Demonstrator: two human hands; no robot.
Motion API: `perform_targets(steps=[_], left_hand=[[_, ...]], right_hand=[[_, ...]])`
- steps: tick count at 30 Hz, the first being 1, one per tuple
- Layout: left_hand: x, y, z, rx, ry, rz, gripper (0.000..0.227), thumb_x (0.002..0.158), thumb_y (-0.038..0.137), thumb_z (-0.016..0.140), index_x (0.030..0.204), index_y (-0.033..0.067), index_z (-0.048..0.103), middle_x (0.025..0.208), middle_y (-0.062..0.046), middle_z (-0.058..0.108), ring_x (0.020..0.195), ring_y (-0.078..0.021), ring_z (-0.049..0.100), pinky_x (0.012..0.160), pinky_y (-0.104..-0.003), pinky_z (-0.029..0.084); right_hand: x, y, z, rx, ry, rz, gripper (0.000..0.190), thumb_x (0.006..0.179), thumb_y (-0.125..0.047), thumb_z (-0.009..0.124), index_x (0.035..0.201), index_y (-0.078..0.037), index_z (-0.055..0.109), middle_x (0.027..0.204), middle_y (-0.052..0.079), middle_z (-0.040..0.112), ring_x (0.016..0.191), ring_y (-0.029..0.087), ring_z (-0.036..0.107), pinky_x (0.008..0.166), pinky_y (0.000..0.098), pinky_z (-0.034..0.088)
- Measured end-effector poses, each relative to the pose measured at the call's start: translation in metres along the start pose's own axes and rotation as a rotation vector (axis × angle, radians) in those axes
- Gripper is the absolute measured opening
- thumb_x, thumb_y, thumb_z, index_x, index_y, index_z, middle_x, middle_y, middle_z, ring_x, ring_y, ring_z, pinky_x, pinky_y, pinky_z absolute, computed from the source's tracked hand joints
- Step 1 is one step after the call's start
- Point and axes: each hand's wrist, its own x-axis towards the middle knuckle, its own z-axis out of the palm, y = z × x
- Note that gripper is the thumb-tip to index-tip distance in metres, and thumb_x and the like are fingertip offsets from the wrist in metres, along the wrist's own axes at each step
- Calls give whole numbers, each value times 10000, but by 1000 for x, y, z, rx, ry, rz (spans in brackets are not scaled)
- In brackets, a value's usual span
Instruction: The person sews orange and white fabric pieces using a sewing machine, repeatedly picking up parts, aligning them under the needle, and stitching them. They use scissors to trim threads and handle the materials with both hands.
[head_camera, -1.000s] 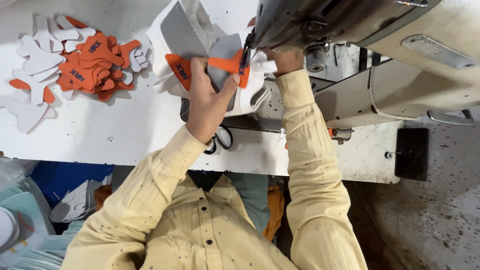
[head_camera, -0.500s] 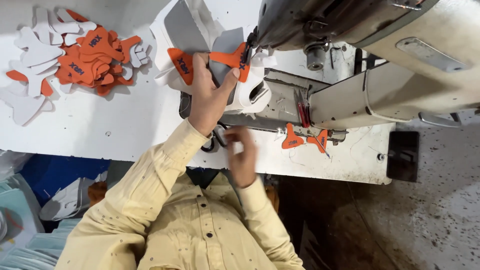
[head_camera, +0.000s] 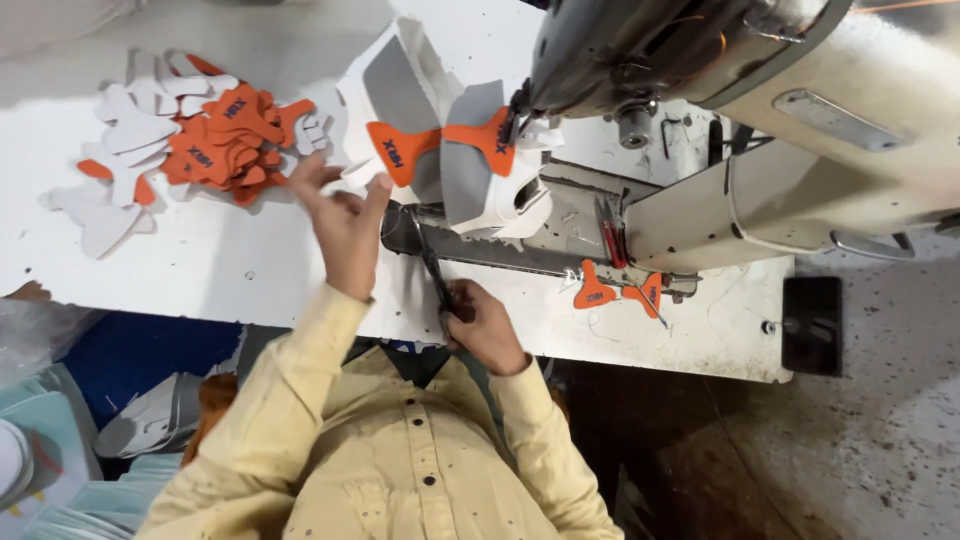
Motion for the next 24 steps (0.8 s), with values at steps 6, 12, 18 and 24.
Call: perform_targets(steps=[6, 12, 18, 24], left_hand=[[62, 27, -14, 47, -307, 10, 201, 970, 11, 780, 1097, -3, 625, 950, 4, 659, 822, -60, 593, 723, -218, 494], [56, 16, -11, 55, -313, 145, 206, 986, -29, 771, 1095, -7, 597, 934, 26, 587, 820, -48, 527, 726, -212, 462], [42, 23, -14, -104, -293, 120, 189, 996, -35, 737, 1087, -1, 575, 979, 17, 595, 870, -58, 553, 774, -218, 476], [38, 44, -13, 95, -318, 239, 162, 1042, 29, 755, 1092, -18, 609, 969, -6, 581, 831, -71, 516, 725, -224, 433]], right_hand=[[-32, -22, 34, 254, 153, 83, 403, 942, -293, 715, 1172, -10, 543, 787, 28, 558, 574, 134, 541, 508, 301, 436], [11, -64, 38, 35, 286, -198, 401, 979, -279, 718, 1208, -13, 524, 882, 10, 586, 700, 83, 532, 586, 269, 446], [22, -100, 47, 257, 407, -125, 318, 899, -169, 786, 1084, 4, 593, 752, 20, 572, 534, 53, 441, 412, 233, 352], [30, -70, 49, 214, 449, -279, 288, 952, -109, 812, 1071, 11, 579, 780, 4, 558, 635, 58, 456, 510, 240, 373]])
